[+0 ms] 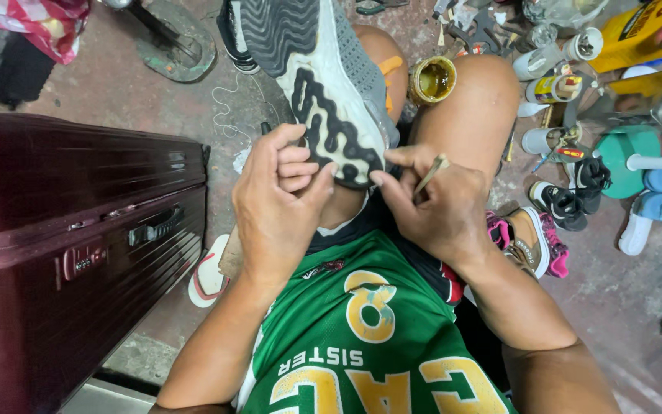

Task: The person applies a yellowish adhesive to the sole of a grey sneaker using a small brush and a wooden stick. They work on the edges and patterned areas of the sole, repeatedly dipping the tools into a small container of glue.

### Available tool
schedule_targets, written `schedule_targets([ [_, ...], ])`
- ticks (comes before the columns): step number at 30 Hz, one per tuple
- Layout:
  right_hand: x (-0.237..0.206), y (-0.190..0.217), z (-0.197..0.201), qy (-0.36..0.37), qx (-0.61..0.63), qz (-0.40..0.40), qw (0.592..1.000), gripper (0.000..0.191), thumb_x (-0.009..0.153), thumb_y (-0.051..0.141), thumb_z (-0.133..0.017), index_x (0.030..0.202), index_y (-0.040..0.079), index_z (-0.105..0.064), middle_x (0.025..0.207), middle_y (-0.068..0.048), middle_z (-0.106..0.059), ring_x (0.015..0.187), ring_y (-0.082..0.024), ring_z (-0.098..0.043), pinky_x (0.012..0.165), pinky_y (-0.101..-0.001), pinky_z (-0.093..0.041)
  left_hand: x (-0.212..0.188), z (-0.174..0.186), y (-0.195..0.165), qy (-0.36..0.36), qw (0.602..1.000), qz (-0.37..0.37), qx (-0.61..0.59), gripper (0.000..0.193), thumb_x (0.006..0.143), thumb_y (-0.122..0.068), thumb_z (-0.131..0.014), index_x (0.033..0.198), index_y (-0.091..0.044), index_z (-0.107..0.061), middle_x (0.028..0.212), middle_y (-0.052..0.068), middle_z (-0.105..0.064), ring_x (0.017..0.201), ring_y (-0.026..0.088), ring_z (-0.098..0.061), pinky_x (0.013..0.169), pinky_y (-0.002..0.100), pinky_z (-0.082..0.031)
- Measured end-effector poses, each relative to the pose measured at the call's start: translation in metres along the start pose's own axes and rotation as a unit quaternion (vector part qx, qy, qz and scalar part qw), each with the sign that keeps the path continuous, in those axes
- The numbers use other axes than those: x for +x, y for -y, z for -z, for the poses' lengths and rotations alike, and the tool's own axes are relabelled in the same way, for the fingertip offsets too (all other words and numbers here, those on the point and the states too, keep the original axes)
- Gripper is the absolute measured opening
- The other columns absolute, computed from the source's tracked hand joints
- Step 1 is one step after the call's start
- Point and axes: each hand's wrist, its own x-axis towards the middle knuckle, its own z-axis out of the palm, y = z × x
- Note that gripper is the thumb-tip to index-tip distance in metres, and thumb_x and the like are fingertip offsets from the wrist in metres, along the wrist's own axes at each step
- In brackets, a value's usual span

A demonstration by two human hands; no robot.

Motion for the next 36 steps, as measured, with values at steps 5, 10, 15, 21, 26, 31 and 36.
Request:
schedule_targets([
  [5,0.007,-0.006,0.009,-0.028,0.044,0.002,0.999,0.020,0.096,0.005,-0.081,0.112,0.000,-0.070,0.069,-0.001,-0.059,0.057,-0.007,-0.054,0.056,-0.0245,-0.044,0.000,-0.012,-0.005,-0.020,0.995,-0.064,0.076,0.056,0.080,-0.005,-0.086,0.128,-0.002,-0.057,0.104,0.011,-0.062,0.083,0.017,-0.069,0.078,0.029,-0.061],
  [10,0.012,-0.010,0.013,-0.025,0.061,-0.007,0.998,0.019,0.097,0.005,-0.081,0.112,0.001,-0.070,0.068,0.000,-0.058,0.059,-0.006,-0.054,0.057,-0.0241,-0.044,0.004,-0.018,-0.012,-0.026,0.982,-0.113,0.150,0.053,0.081,-0.008,-0.085,0.126,-0.004,-0.056,0.104,0.011,-0.058,0.085,0.022,-0.067,0.078,0.033,-0.059],
  [15,0.017,-0.011,0.012,-0.037,0.047,0.011,0.998,0.019,0.098,0.006,-0.082,0.111,0.001,-0.068,0.069,0.000,-0.058,0.061,-0.005,-0.056,0.058,-0.0233,-0.044,0.009,-0.021,-0.015,-0.037,0.970,-0.137,0.195,0.052,0.083,-0.009,-0.082,0.126,-0.003,-0.054,0.105,0.012,-0.057,0.088,0.024,-0.067,0.081,0.036,-0.057],
  [21,0.022,-0.013,0.013,-0.060,0.098,-0.009,0.993,0.016,0.104,0.003,-0.077,0.114,-0.001,-0.065,0.071,0.002,-0.057,0.061,-0.004,-0.051,0.059,-0.0215,-0.041,0.013,-0.018,-0.010,-0.016,0.996,-0.063,0.066,0.045,0.089,0.000,-0.078,0.128,-0.001,-0.055,0.104,0.009,-0.066,0.091,0.016,-0.072,0.087,0.030,-0.063],
  [26,0.023,-0.012,0.012,-0.023,0.132,-0.042,0.990,0.015,0.102,0.003,-0.076,0.110,-0.001,-0.064,0.068,0.004,-0.055,0.058,-0.002,-0.047,0.055,-0.0203,-0.037,0.008,-0.018,-0.002,0.001,0.999,0.028,-0.041,0.047,0.085,0.004,-0.081,0.123,0.001,-0.055,0.101,0.008,-0.066,0.092,0.010,-0.069,0.082,0.026,-0.065],
  [31,0.024,-0.012,0.010,-0.032,0.132,-0.037,0.990,0.015,0.104,0.002,-0.074,0.112,-0.001,-0.061,0.069,0.005,-0.053,0.060,-0.001,-0.046,0.056,-0.0198,-0.036,0.003,-0.020,0.003,-0.009,0.998,0.030,-0.059,0.044,0.086,0.006,-0.082,0.120,0.000,-0.056,0.103,0.007,-0.067,0.093,0.010,-0.069,0.082,0.025,-0.063],
  [36,0.026,-0.017,0.012,-0.031,0.140,-0.054,0.988,0.015,0.105,0.003,-0.073,0.110,-0.001,-0.060,0.070,0.006,-0.050,0.061,-0.001,-0.042,0.057,-0.0209,-0.033,0.005,-0.021,-0.001,-0.010,0.998,0.031,-0.054,0.042,0.087,0.006,-0.082,0.121,0.000,-0.058,0.103,0.007,-0.068,0.092,0.009,-0.069,0.079,0.024,-0.062],
])
